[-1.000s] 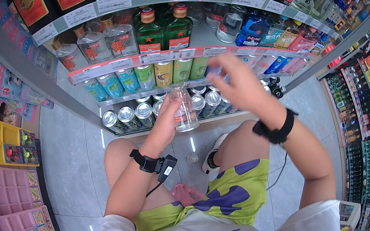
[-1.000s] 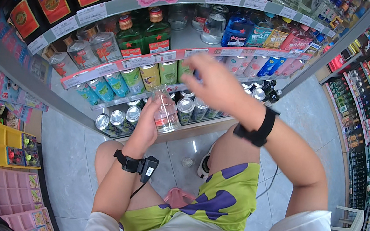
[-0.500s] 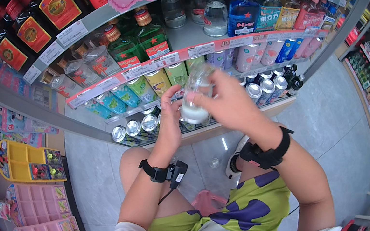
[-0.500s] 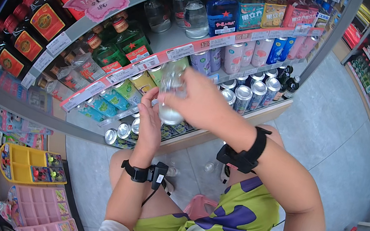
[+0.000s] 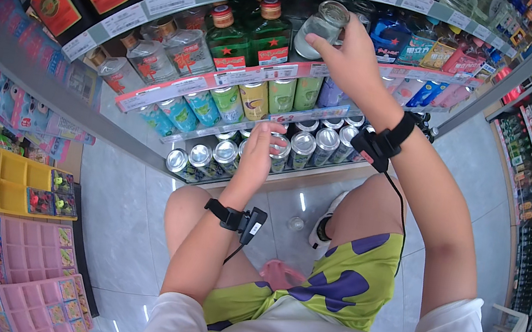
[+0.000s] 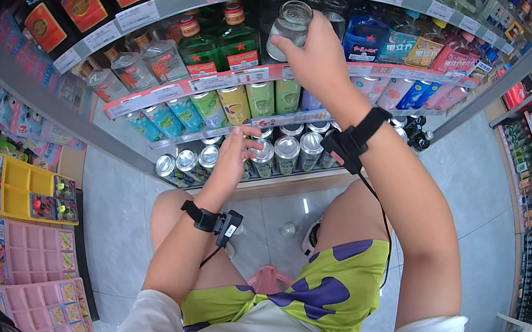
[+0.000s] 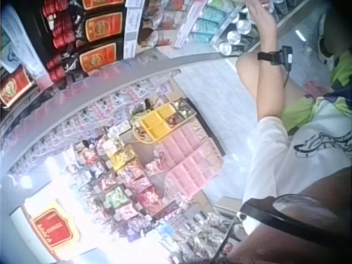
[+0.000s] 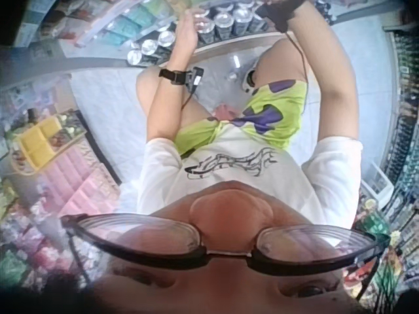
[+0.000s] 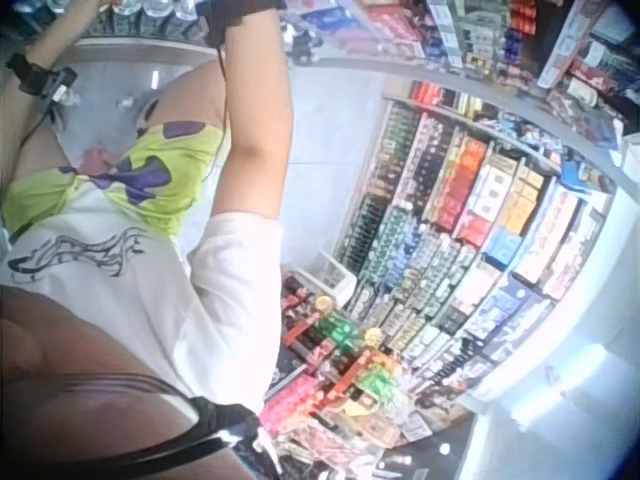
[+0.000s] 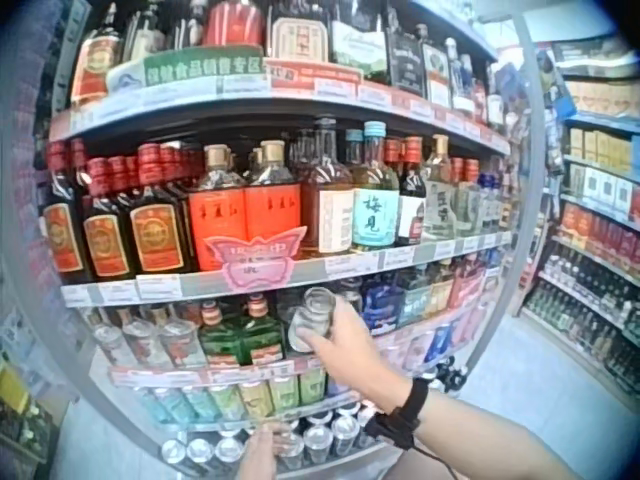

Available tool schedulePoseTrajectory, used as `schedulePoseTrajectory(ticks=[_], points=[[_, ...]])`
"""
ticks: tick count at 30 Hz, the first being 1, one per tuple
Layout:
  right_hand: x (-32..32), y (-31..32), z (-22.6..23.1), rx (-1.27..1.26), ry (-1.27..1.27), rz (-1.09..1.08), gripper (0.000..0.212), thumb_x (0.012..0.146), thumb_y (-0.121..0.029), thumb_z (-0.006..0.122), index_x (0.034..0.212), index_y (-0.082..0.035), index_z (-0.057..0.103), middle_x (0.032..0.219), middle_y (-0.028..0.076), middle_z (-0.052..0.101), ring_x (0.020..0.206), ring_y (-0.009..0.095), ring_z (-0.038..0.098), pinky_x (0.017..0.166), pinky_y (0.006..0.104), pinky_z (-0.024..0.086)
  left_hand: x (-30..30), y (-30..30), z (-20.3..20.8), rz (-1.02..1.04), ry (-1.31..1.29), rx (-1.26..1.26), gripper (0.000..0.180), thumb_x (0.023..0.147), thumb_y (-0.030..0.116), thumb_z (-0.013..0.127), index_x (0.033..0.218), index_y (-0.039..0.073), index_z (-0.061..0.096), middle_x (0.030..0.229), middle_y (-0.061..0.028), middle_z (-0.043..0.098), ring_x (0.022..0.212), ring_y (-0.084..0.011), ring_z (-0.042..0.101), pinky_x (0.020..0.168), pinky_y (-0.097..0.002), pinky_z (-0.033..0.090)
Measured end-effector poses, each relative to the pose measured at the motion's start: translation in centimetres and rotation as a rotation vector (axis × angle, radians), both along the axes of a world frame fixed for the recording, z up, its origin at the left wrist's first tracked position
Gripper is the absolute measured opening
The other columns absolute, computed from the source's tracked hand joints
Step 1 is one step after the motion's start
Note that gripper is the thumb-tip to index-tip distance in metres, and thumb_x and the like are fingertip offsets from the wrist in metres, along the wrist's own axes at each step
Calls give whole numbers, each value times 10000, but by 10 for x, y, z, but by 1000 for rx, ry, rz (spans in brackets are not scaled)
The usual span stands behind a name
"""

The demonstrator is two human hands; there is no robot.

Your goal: Organize cans and bottles on the supermarket shelf.

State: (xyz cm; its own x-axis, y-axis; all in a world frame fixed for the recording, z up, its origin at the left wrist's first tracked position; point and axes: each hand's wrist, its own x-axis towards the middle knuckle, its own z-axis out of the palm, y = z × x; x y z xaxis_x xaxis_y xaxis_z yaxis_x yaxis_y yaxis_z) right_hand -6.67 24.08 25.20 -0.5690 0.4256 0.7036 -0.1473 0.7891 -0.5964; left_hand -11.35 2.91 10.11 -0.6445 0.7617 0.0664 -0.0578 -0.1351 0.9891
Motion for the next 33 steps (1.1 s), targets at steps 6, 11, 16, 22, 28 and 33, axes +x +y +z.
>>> schedulePoseTrajectory(ticks=[6,11,16,22,28,33], points=[[-26,1,2,62,-165,-176,530,798,-282,780,1157,42,566,1056,242,676,1011,412,652,869,438,520,-8,-18,2,8,-9,-12,511,1084,447,270,1118,39,574,1150,-77,602,936,-152,603,800,-296,469],[-32,19,-1,200,-199,-264,580,785,-324,786,1153,63,560,1030,289,671,971,442,653,840,474,528,-20,-27,-4,45,-78,-3,573,1071,518,255,1138,47,575,1120,-75,617,933,-166,617,791,-313,474],[22,-42,9,468,-19,-315,457,781,-129,716,1172,12,525,941,200,584,882,318,594,827,419,489,-35,-57,7,135,-17,12,581,1072,503,286,1078,19,607,1017,-77,648,886,-150,615,778,-282,461],[55,-96,-81,66,-820,249,308,867,-349,665,966,-58,661,761,152,671,729,311,665,670,422,511,-42,-84,0,102,4,-134,463,1070,414,354,1056,42,629,1006,-61,667,873,-128,612,763,-262,450],[63,-118,-300,279,-1483,468,345,811,-289,652,955,17,723,962,220,720,909,383,691,808,469,545,-34,-110,-26,46,-16,-276,302,1036,312,457,1016,64,629,939,-7,642,810,-99,587,731,-250,442],[93,-131,-400,167,-1695,292,253,869,-158,565,1012,-72,755,1095,185,719,1032,372,691,828,479,553,-32,-117,-99,-326,298,-584,197,966,222,553,1045,57,626,890,-12,625,762,-110,563,697,-283,462]])
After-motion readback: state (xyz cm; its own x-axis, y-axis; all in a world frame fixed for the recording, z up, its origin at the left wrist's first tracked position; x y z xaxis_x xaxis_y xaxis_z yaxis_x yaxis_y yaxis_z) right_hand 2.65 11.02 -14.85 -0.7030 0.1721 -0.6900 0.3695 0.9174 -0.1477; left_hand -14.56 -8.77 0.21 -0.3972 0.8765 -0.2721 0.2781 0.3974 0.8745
